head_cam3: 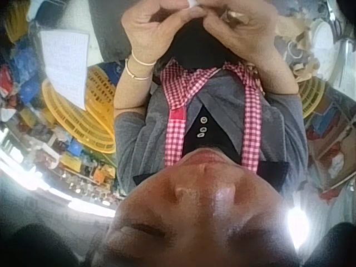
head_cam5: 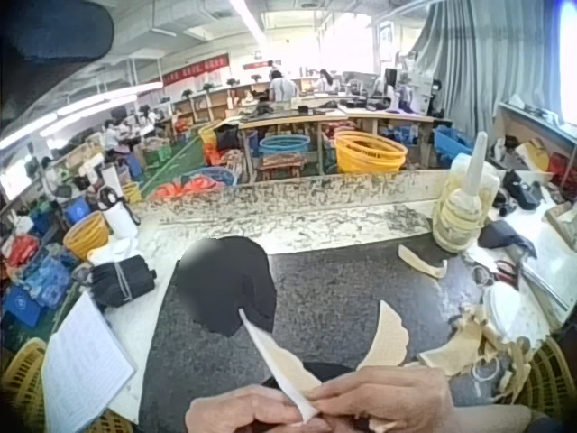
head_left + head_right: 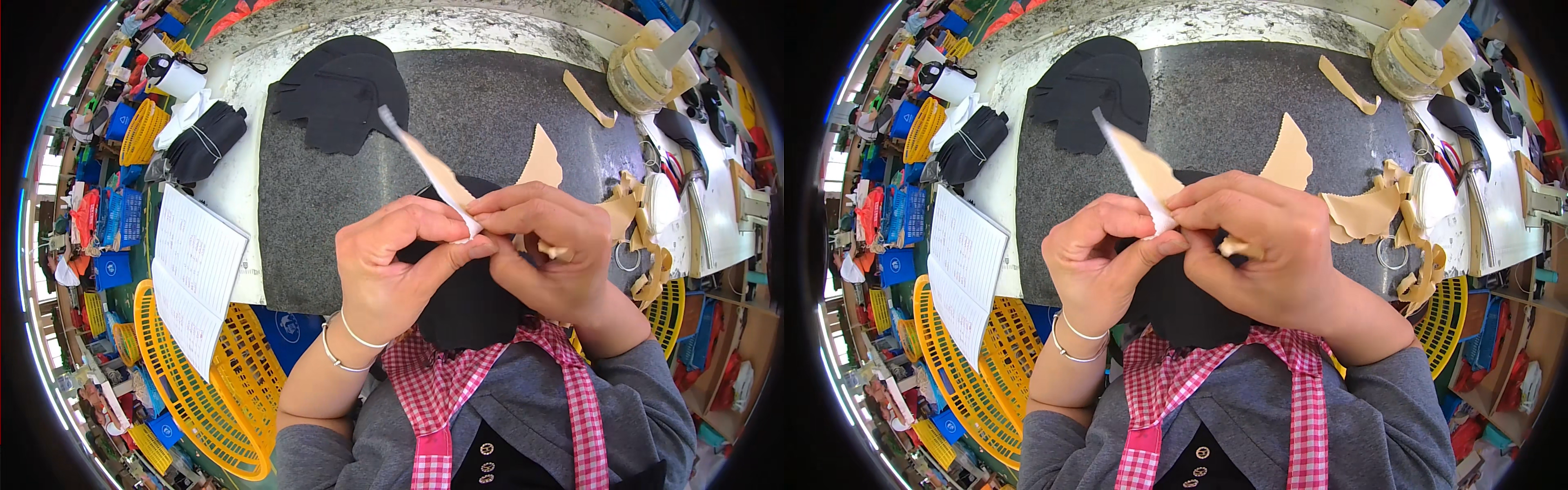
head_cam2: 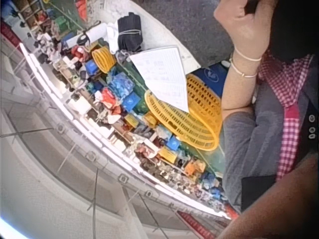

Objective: The person peels the backing from lining pieces, sticks them onto shoe upper cutouts, stacks the assembled pieces, and retrieves additional shoe materials from baskets.

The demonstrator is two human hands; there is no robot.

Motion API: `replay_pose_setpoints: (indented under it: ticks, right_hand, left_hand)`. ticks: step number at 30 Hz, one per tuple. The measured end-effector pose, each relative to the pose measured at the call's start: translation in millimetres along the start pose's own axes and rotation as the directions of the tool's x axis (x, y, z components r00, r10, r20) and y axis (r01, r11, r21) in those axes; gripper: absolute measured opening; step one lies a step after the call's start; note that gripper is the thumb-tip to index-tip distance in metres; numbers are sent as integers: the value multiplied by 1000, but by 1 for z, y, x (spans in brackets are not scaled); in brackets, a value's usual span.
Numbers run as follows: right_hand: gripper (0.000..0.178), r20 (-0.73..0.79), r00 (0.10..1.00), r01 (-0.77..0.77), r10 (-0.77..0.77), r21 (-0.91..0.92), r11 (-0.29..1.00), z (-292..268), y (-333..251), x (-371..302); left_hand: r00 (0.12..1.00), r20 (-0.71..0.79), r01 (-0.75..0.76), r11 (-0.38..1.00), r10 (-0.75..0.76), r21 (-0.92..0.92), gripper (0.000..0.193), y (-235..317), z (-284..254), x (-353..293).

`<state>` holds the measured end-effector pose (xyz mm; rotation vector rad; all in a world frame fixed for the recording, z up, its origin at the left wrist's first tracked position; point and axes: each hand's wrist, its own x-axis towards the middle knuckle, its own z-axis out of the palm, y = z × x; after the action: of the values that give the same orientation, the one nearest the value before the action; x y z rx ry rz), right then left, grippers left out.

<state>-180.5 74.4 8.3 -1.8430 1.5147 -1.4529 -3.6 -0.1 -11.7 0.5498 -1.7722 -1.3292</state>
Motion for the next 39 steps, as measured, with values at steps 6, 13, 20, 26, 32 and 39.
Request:
replay_pose_setpoints:
  ticks: [6,13,20,26,32,39]
  right_hand:
    - [7,72,912,-368,403,576,730,-13,13,0]
    - [20,-79,581,-353,810,873,338,-24,30,11]
    - [58,694,707,-155,140,-41,987,-123,25,-18]
    - [31,178,890,454,-420,-258,853,-46,30,3]
    - [20,154,962,-258,226,230,938,-28,18,9]
    - [29,273,811,-524,518,-56,850,-14,35,17]
  left_hand:
    - [999,-32,21,995,-24,-100,25,4,0,-4]
    - [892,183,452,801,-413,-393,56,10,-33,0]
    - [825,263,565,744,-500,-356,60,17,-48,-2]
    - [810,441,571,688,-386,-447,23,1,-38,-5]
    - [911,265,402,541,-314,-739,27,-12,-38,-18]
    - [828,-134,555,830,-545,59,11,2,-22,-24]
